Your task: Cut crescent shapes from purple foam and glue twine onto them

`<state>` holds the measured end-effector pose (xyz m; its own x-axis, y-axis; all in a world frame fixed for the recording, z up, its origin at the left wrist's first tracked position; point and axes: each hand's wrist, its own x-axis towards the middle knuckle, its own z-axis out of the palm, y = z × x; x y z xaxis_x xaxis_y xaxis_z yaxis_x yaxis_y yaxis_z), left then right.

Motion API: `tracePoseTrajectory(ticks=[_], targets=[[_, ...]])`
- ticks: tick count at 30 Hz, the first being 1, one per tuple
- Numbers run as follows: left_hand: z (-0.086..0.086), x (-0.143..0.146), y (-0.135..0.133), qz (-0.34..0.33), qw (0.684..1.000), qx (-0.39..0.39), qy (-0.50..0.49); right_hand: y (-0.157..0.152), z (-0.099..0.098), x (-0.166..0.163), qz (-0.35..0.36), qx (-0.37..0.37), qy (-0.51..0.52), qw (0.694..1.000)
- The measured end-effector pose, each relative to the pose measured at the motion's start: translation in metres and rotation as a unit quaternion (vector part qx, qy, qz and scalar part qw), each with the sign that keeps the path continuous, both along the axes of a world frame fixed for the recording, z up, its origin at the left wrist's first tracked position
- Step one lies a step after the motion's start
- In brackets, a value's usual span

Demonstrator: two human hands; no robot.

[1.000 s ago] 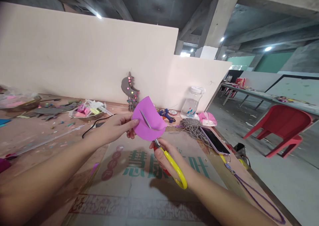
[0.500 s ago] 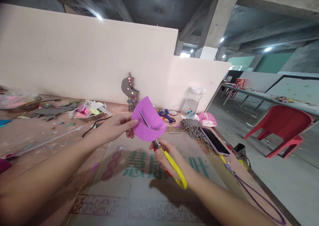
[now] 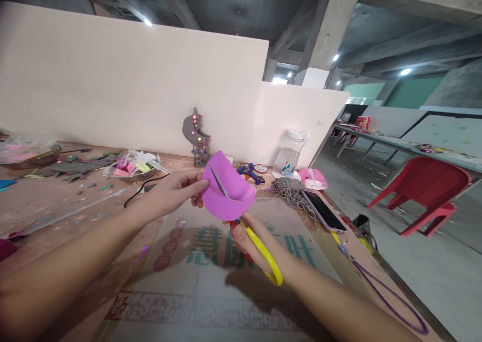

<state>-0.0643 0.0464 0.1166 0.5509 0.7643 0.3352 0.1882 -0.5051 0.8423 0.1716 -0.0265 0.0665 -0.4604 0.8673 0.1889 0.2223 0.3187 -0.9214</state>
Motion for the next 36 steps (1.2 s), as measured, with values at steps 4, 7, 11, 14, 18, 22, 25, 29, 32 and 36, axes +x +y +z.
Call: tracePoseTrajectory(ticks=[4, 7, 11, 14, 18, 22, 25, 29, 32, 36], targets=[[-0.0002, 0.0004, 0.0013, 0.003, 1.000, -0.003, 0.002, 0.0000, -0.0003, -0.0001, -0.001, -0.007, 0.014, 1.000], [-0.0001, 0.0006, 0.0014, 0.005, 1.000, -0.005, 0.001, 0.0012, -0.0017, 0.0009, 0.004, -0.011, 0.018, 1.000], [-0.0001, 0.0012, 0.0017, 0.005, 1.000, -0.009, -0.002, 0.0010, 0.0003, 0.0008, -0.005, -0.011, 0.008, 1.000], [-0.0009, 0.0013, 0.0020, 0.004, 1.000, -0.013, -0.007, -0.0002, 0.0030, -0.0003, -0.006, -0.023, 0.009, 1.000], [-0.0021, 0.0021, 0.0004, 0.003, 1.000, -0.022, -0.015, -0.0004, 0.0026, -0.0012, -0.004, -0.028, 0.024, 0.999], [-0.0015, 0.0051, -0.0016, 0.012, 0.999, -0.039, -0.018, 0.0005, -0.0007, -0.0012, 0.006, -0.049, 0.052, 0.997], [-0.0006, 0.0069, -0.0026, 0.020, 0.998, -0.048, -0.021, 0.0003, -0.0016, -0.0013, 0.007, -0.060, 0.062, 0.996], [-0.0009, 0.0071, -0.0036, 0.023, 0.998, -0.050, -0.021, -0.0001, -0.0022, -0.0014, 0.008, -0.066, 0.072, 0.995], [-0.0015, 0.0073, -0.0042, 0.035, 0.998, -0.051, -0.013, 0.0005, -0.0033, -0.0010, 0.007, -0.065, 0.077, 0.995], [-0.0015, 0.0077, -0.0042, 0.034, 0.998, -0.048, -0.012, 0.0010, -0.0039, -0.0008, 0.012, -0.068, 0.084, 0.994]])
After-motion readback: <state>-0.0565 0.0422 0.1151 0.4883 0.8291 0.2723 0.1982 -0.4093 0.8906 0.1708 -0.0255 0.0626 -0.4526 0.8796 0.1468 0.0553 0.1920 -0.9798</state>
